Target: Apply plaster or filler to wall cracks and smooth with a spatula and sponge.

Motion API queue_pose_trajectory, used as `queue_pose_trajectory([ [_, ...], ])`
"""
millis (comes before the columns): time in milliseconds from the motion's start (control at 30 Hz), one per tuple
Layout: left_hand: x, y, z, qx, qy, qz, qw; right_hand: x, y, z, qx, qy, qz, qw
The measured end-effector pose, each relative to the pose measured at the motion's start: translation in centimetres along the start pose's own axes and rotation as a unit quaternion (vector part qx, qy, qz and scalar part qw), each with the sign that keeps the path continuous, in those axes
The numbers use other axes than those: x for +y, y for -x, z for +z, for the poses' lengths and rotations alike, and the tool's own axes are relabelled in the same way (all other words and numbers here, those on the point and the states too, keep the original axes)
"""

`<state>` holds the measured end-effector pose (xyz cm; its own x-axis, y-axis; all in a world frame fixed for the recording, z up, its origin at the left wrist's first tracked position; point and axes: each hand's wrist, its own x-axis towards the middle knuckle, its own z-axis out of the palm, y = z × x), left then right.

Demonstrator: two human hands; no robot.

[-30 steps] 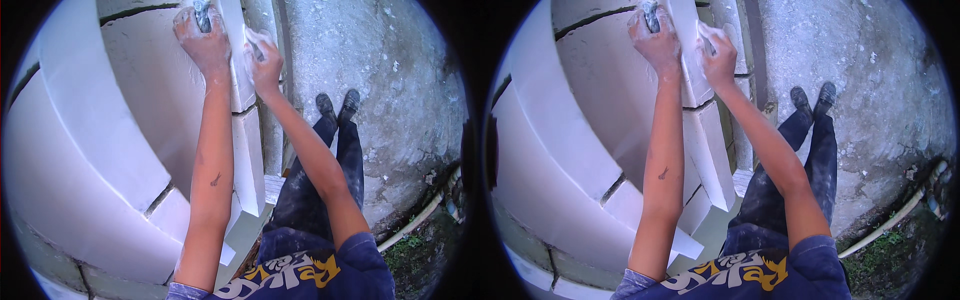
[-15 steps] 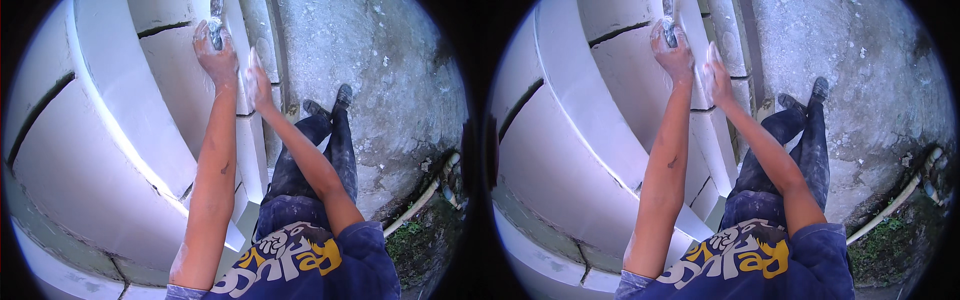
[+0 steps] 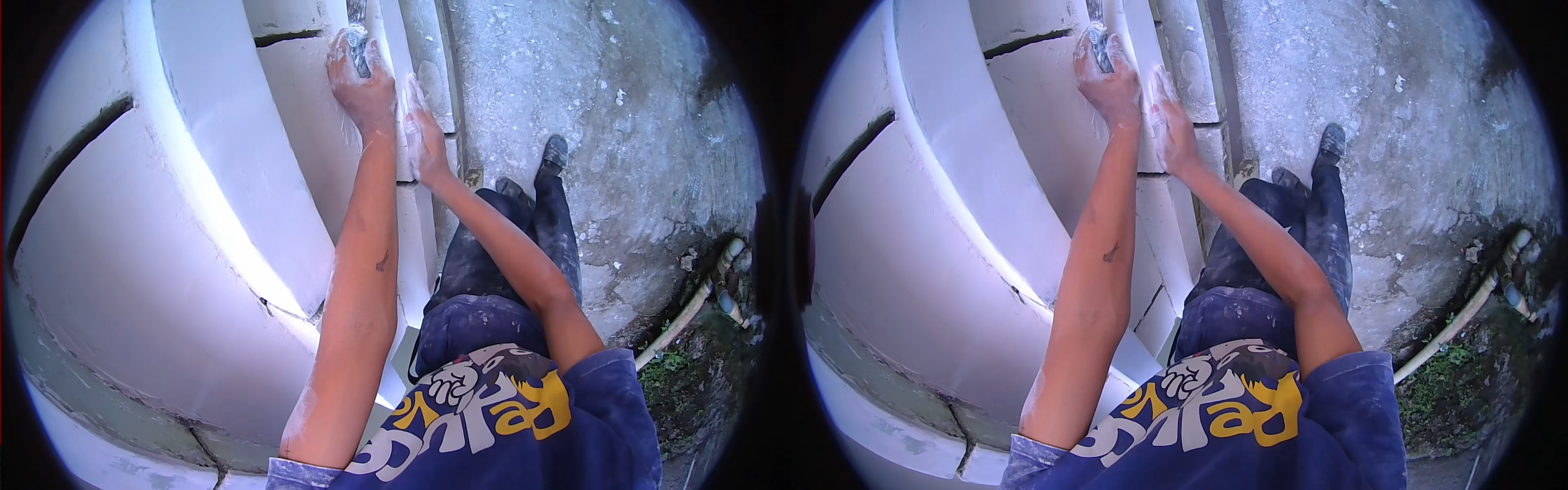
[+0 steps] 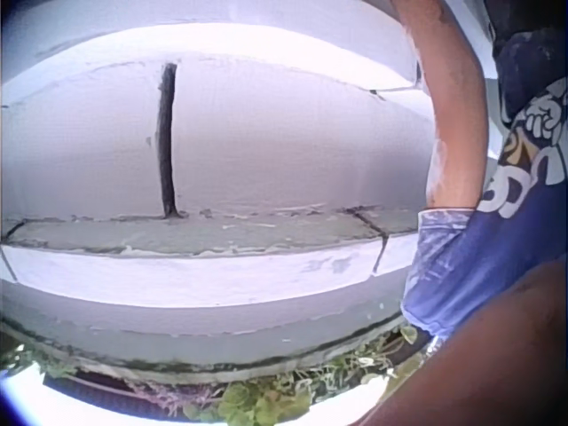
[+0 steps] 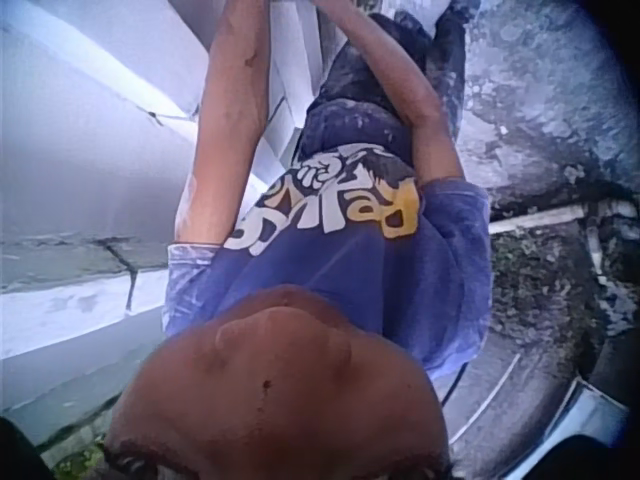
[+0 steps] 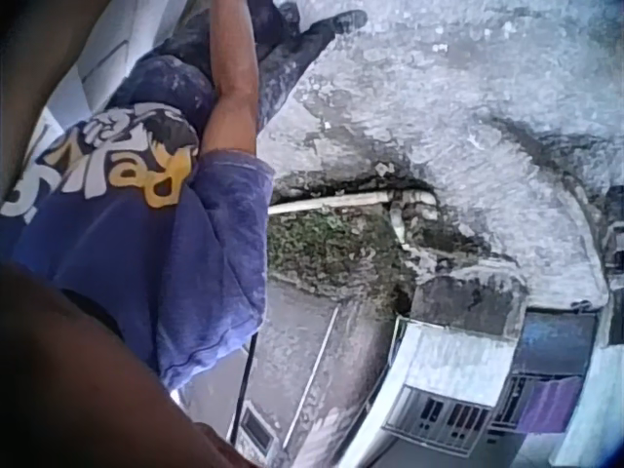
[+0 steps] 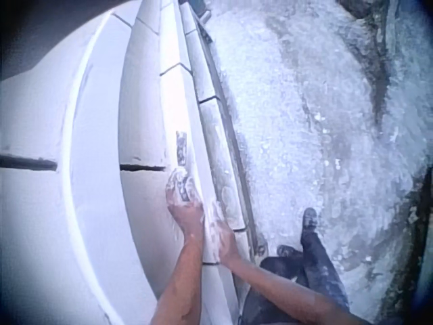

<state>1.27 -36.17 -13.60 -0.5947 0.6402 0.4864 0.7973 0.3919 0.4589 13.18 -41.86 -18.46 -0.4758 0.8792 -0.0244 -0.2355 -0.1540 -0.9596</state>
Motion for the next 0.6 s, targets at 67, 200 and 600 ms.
queue_pose_trajectory([
  [67,-0.2,0.2,-0.1,-0.003,0.006,-0.005,1.0,0.8,-3.1,0.6,0.021,-0.033,-0.012,0.999],
  [200,1.3,-0.5,1.8,0.0,0.024,0.006,1.0,5.8,-14.2,-1.6,-0.027,0.004,0.001,1.0],
  [600,0.2,-0.2,0.1,-0.029,0.028,0.004,0.999,-0.6,4.6,-0.3,0.023,-0.023,0.034,0.999],
])
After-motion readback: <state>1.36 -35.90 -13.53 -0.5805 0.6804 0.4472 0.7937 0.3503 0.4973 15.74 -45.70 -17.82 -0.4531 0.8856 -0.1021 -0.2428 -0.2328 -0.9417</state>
